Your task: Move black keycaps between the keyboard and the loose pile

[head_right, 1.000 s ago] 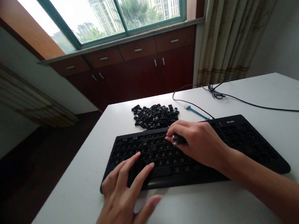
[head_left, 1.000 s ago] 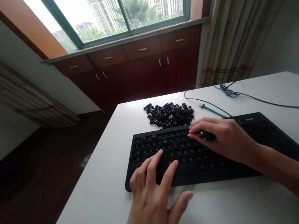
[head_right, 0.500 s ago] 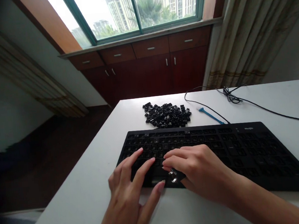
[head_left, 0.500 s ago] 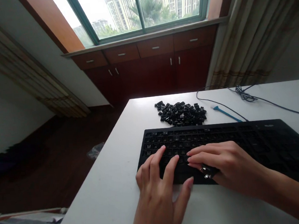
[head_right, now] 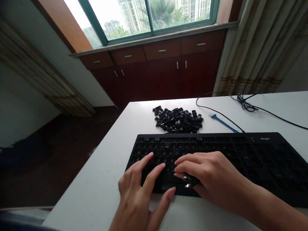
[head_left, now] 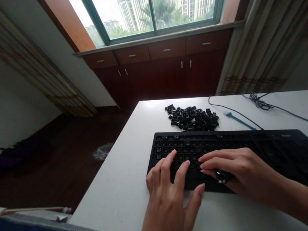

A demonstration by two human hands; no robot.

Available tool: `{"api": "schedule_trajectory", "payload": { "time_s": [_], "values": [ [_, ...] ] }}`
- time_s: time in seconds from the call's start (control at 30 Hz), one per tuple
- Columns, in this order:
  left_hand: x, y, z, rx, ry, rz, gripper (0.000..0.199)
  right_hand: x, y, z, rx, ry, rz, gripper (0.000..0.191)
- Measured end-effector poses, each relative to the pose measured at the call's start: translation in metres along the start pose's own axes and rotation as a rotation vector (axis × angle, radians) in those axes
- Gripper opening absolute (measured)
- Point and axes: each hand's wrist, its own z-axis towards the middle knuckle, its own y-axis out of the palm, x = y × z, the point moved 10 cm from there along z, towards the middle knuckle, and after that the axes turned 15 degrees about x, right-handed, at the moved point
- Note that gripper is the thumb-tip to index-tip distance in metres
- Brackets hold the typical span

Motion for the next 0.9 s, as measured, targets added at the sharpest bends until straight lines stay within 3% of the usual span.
{"api": "schedule_trajectory", "payload": {
  "time_s": [0.17, 0.53, 0.63, 0.67, 0.7, 0.77, 0.83, 0.9],
  "values": [
    [-0.001, 0.000, 0.000, 0.001, -0.019, -0.007, 0.043, -0.001, -0.001, 0.000, 0.051, -0.002, -0.021, 0.032],
    [-0.001, -0.001, 0.000, 0.003, -0.010, -0.014, 0.043, -0.006, 0.002, 0.001, -0.014, -0.057, -0.062, 0.028],
    [0.000, -0.002, 0.000, 0.010, -0.005, -0.016, 0.045, -0.011, -0.008, 0.006, 0.067, -0.033, 0.009, 0.016],
    [0.000, -0.002, 0.000, 0.015, -0.004, -0.011, 0.044, -0.010, -0.016, 0.009, 0.134, 0.007, 0.056, 0.006],
    [0.000, -0.002, 0.000, 0.021, -0.003, -0.004, 0.043, -0.008, -0.023, 0.012, 0.207, 0.073, 0.112, 0.008],
    [-0.001, -0.004, 0.000, 0.036, -0.004, 0.013, 0.042, 0.002, -0.033, 0.017, 0.323, 0.262, 0.254, 0.034],
    [-0.003, -0.005, 0.001, 0.048, -0.015, 0.027, 0.041, 0.008, -0.027, 0.022, 0.344, 0.463, 0.451, 0.047],
    [-0.006, -0.006, 0.001, 0.063, -0.037, 0.036, 0.042, 0.003, -0.015, 0.031, 0.329, 0.570, 0.709, 0.051]
  ]
}}
